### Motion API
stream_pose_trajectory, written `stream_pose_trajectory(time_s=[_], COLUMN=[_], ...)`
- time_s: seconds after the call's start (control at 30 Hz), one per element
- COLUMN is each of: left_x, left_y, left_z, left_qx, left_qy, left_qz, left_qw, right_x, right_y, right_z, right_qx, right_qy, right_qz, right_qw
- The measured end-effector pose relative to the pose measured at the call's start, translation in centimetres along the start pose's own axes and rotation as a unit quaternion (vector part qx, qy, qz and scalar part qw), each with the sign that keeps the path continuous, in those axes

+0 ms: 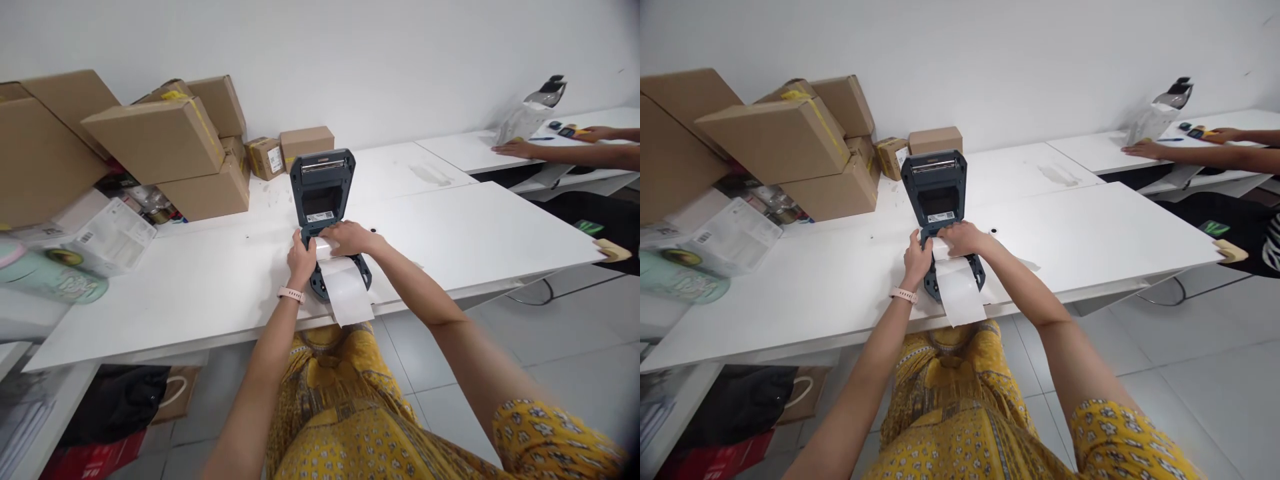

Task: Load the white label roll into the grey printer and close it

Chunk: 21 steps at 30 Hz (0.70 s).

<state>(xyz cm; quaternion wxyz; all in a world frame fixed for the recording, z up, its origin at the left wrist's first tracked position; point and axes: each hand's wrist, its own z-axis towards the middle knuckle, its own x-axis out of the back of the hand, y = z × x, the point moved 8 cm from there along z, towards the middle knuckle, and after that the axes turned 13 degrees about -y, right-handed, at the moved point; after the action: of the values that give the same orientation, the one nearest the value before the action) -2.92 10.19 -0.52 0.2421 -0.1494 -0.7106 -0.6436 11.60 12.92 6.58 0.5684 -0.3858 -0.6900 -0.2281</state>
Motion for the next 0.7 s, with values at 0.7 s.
stream_pose_trajectory(time_s=[0.7], left_x=[-0.7], left_y=[2.3], left_z=[-0.3], left_qx=[-0.047], left_qy=[-0.029], left_qz=[0.109], left_qw=[0.993], right_x=[4.3], right_y=[8.2], right_z=[-7.9], right_qx=[0.184], right_qy=[0.121], right_qz=[0.487], right_qw=[0.845])
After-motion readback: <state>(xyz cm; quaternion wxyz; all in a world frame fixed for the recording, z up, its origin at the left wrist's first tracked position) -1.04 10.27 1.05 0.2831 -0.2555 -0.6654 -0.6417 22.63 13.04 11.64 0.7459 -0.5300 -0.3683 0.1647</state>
